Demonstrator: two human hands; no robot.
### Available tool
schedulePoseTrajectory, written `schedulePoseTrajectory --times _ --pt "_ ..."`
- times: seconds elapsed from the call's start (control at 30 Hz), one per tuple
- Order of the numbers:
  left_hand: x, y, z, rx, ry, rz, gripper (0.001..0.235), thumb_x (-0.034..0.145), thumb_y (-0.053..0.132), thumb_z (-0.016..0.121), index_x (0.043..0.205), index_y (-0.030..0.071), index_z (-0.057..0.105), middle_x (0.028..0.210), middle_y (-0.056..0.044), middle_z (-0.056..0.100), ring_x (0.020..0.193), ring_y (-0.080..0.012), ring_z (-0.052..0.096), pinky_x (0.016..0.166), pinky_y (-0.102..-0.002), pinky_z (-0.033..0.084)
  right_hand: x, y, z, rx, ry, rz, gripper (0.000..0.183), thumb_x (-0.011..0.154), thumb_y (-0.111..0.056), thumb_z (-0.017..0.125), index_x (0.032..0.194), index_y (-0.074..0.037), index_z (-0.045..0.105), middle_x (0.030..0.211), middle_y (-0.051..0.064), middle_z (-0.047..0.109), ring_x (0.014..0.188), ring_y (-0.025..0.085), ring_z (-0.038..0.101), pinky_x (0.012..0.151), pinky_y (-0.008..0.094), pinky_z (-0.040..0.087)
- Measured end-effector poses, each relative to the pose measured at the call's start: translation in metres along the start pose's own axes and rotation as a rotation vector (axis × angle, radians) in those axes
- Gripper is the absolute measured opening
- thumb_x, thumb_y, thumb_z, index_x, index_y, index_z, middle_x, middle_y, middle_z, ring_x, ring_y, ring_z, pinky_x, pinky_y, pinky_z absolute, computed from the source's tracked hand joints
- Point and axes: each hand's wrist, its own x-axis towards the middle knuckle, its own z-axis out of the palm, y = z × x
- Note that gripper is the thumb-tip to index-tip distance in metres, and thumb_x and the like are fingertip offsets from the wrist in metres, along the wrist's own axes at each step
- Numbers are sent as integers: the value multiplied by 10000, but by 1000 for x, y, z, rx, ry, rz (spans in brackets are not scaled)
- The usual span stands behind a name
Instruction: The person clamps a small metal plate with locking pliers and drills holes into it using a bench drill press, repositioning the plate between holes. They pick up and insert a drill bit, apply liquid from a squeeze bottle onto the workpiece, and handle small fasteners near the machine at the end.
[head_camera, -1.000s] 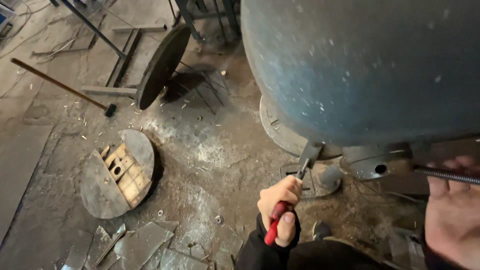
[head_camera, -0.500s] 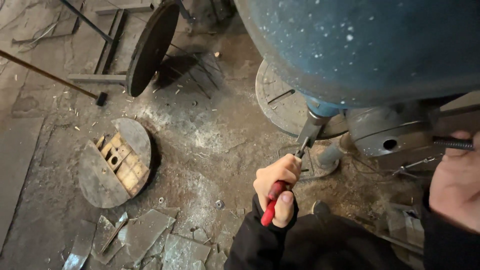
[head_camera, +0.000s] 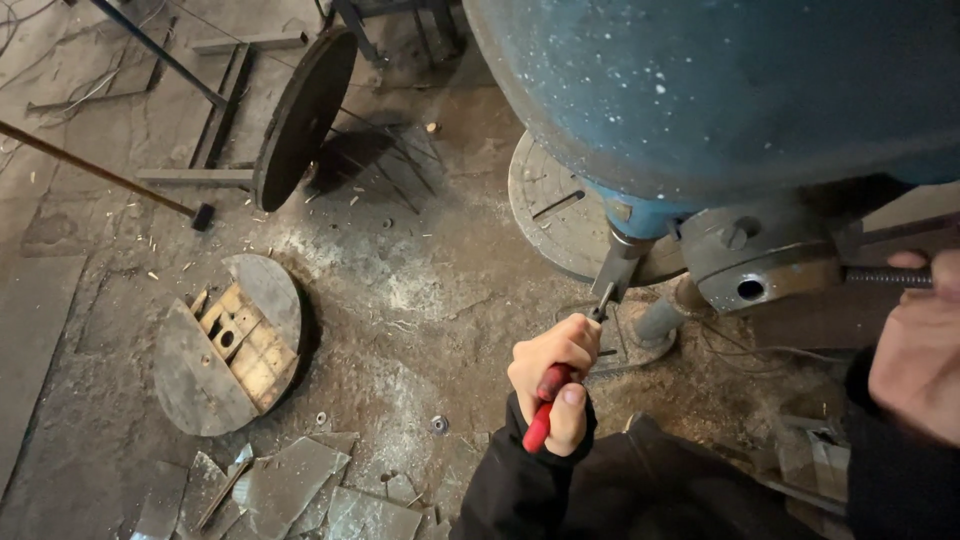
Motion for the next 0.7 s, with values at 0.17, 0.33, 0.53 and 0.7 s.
schedulePoseTrajectory --times 0.17,0.33,0.53,0.7 --pt "-2 -1 -2 6 8 -10 293 981 251 597 818 19 524 769 -117 486 729 -255 423 715 -395 405 -11 10 13 -364 -214 -219 472 1137 -399 714 1525 -135 667 998 -286 800 938 -190 766 1060 79 608" --pt "-4 -1 -5 25 8 -20 338 1023 286 610 825 23 537 767 -102 480 739 -252 442 728 -392 424 -23 43 31 -1073 -646 -1078 289 1214 -507 509 1425 -313 473 1348 -208 471 1404 -3 486 1535 387 365" --pt "-3 -3 -6 12 1 1 253 977 224 586 826 28 531 776 -105 493 735 -244 440 729 -390 429 -24 9 29 125 -812 271 401 1324 -274 466 1704 -205 573 898 -99 620 739 57 577 731 246 477" --pt "-1 1 -6 15 -27 -11 220 969 212 565 841 38 519 781 -83 458 718 -221 408 707 -373 398 33 -61 -20 -750 -390 -476 504 1251 -251 266 1653 -370 546 1283 -329 679 724 -230 576 624 -63 464"
